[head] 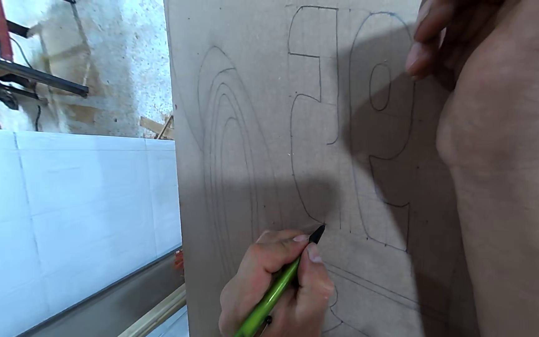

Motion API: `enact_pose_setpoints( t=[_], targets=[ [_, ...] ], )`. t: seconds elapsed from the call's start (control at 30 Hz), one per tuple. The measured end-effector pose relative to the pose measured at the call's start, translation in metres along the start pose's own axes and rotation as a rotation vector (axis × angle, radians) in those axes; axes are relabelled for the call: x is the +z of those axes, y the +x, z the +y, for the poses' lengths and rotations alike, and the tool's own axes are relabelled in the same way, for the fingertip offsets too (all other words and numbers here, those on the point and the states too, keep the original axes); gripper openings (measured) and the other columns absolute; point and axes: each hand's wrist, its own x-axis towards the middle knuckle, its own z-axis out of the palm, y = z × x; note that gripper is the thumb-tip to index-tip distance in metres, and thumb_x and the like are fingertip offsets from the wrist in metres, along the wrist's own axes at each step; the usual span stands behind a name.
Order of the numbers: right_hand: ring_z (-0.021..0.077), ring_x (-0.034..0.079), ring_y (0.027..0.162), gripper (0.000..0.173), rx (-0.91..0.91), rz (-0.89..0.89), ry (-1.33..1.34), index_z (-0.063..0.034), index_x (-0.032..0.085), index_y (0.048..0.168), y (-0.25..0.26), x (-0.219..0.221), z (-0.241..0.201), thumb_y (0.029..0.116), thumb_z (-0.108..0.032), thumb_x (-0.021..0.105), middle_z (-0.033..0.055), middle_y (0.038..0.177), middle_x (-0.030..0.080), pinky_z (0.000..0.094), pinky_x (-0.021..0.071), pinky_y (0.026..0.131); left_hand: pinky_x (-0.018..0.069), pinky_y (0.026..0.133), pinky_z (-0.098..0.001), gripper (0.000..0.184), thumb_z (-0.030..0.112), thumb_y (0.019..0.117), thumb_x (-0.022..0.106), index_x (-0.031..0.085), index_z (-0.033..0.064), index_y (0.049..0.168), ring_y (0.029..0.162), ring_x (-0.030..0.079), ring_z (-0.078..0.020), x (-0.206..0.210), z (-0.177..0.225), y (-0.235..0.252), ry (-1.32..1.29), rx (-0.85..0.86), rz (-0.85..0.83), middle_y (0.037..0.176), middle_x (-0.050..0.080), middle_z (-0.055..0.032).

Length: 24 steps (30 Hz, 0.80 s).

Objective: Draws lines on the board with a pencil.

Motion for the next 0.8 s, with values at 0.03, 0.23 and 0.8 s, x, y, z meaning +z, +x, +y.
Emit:
enact_pose_setpoints(
  t=[0.03, 0.23, 0.8],
  targets=[
    [0.0062, 0.064, 0.056, 0.031, -0.001, 0.000, 0.001, -0.0144, 0.060, 0.072, 0.000, 0.000, 0.000, 0.1004, -0.003, 0.056, -0.0044, 0.064, 0.065, 0.0204, 0.0551, 0.051, 0.0571, 0.051, -0.0176, 0.005, 0.013, 0.0913, 0.070, 0.067, 0.0110, 0.088, 0.062, 0.067, -0.0060, 0.000, 0.000, 0.000, -0.005, 0.005, -0.011, 0.077, 0.070, 0.0012],
    [0.0064, 0.066, 0.057, 0.029, -0.001, 0.006, -0.028, -0.0141, 0.061, 0.071, 0.001, 0.000, -0.001, 0.0968, 0.000, 0.060, -0.0041, 0.065, 0.066, 0.0216, 0.0572, 0.053, 0.0569, 0.057, -0.0159, 0.006, 0.015, 0.0910, 0.070, 0.068, 0.0108, 0.088, 0.067, 0.068, -0.0044, -0.002, 0.002, 0.000, 0.028, 0.036, -0.060, 0.079, 0.070, 0.0022],
    [0.0047, 0.064, 0.057, 0.030, 0.005, 0.009, -0.078, -0.0146, 0.062, 0.072, 0.001, 0.001, -0.004, 0.0996, -0.004, 0.059, -0.0054, 0.065, 0.065, 0.0198, 0.0549, 0.052, 0.0589, 0.053, -0.0220, 0.009, 0.020, 0.0937, 0.074, 0.071, 0.0112, 0.094, 0.063, 0.068, -0.0098, -0.019, 0.003, 0.013, -0.246, -0.149, -0.184, 0.081, 0.072, -0.0027]
  ],
)
